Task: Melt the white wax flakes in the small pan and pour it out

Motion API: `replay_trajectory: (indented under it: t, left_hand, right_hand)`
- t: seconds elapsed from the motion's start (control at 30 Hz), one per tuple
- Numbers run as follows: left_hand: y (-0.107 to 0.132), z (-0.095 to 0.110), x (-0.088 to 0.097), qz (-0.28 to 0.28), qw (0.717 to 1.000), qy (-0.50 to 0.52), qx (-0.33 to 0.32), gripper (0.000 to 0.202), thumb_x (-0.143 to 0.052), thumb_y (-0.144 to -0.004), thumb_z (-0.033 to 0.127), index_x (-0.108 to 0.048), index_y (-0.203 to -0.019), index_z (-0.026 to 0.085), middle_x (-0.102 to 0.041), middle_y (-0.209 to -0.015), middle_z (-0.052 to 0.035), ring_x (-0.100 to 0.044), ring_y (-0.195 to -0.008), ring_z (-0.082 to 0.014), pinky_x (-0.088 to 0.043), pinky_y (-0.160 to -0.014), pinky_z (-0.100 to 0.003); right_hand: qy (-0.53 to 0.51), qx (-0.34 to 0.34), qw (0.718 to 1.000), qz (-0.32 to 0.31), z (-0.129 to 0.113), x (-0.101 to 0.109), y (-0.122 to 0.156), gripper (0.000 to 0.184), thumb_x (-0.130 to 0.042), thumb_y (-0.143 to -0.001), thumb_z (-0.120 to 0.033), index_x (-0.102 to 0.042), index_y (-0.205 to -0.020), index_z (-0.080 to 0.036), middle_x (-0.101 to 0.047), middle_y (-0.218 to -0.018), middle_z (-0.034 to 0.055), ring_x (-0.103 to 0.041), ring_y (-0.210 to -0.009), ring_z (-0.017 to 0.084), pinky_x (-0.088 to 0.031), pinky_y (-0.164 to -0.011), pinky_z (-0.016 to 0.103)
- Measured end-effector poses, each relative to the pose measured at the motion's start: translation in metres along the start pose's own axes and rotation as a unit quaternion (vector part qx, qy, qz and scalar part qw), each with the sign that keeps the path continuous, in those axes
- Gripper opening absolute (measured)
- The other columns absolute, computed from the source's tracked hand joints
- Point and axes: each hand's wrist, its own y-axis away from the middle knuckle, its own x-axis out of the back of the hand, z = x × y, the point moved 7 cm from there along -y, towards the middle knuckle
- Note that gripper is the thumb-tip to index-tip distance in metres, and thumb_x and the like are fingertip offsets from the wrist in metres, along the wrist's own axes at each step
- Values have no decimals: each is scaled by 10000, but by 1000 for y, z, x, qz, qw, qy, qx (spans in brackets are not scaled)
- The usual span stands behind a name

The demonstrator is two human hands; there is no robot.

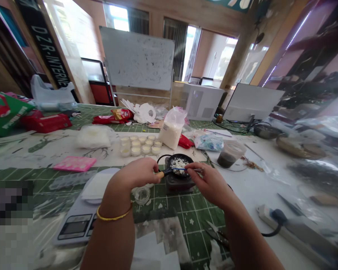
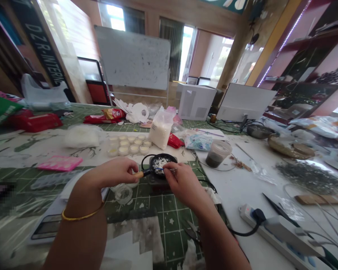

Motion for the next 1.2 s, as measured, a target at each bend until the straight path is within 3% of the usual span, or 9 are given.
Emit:
replay_trajectory:
  t: [0.17, 0.33, 0.53, 0.67, 0.83, 1.0, 1.13, 1.2]
  left_hand:
    - [1, 0, -1, -7, 1000, 4, 5, 238, -525, -628, 400, -626, -709, 200, -594, -631, 7, -491, -546, -119, -304, -475, -238]
    - [0, 0, -1, -18, 1000, 16, 13, 260, -523, -634, 412, -629, -735, 198, -598, -657, 1, -498, -558, -123, -302, -468, -233]
    - [1, 1, -1, -20, 999, 21, 14, 300, -549, -617, 441, -635, -751, 187, -607, -691, -8, -508, -599, -130, -302, -495, -234]
    - [2, 2, -2, -28, 999, 31, 13, 290, -533, -634, 429, -654, -769, 203, -602, -671, -2, -488, -581, -123, -293, -503, -241]
    - [2, 2, -1, -26, 999, 29, 10, 270, -523, -641, 411, -660, -760, 212, -582, -643, 7, -458, -558, -115, -283, -495, -242]
    - [1, 1, -2, -24, 999, 35, 3, 271, -511, -651, 407, -663, -764, 214, -573, -630, 7, -457, -553, -114, -288, -487, -236]
    - [1, 0, -2, -25, 999, 38, 4, 280, -522, -646, 416, -663, -776, 212, -594, -656, 2, -478, -564, -115, -292, -489, -233]
    - [1, 0, -3, -27, 999, 37, 12, 283, -525, -644, 417, -661, -778, 208, -603, -664, -1, -488, -566, -116, -297, -491, -233]
  right_hand:
    - [7, -31, 998, 47, 6, 14, 2, 253, -432, -846, -367, -636, -924, -239, -671, -860, 25, -589, -848, 191, -409, -750, 303]
    - [24, -24, 999, 22, 5, 16, 4, 258, -431, -841, -366, -647, -896, -236, -672, -834, 20, -594, -777, 178, -406, -699, 286]
    - [99, -57, 987, 110, 14, 39, 6, 245, -440, -827, -350, -650, -850, -225, -661, -768, 27, -587, -740, 187, -392, -694, 295]
    - [119, -40, 990, 69, 14, 32, 2, 251, -424, -831, -316, -651, -849, -210, -668, -778, 42, -592, -764, 195, -386, -698, 299]
    - [132, -46, 985, 99, 15, 36, 2, 271, -411, -844, -336, -649, -890, -215, -667, -803, 48, -589, -803, 206, -383, -728, 315]
    - [100, -27, 994, 37, 19, 23, -4, 272, -400, -862, -322, -639, -932, -213, -673, -864, 44, -590, -844, 194, -396, -729, 292]
    - [96, -22, 992, 74, 21, 25, -5, 279, -391, -872, -334, -632, -950, -218, -670, -878, 41, -592, -843, 191, -400, -729, 290]
    - [100, -19, 993, 60, 20, 22, -6, 278, -394, -871, -323, -634, -961, -215, -670, -866, 45, -592, -851, 197, -403, -735, 296]
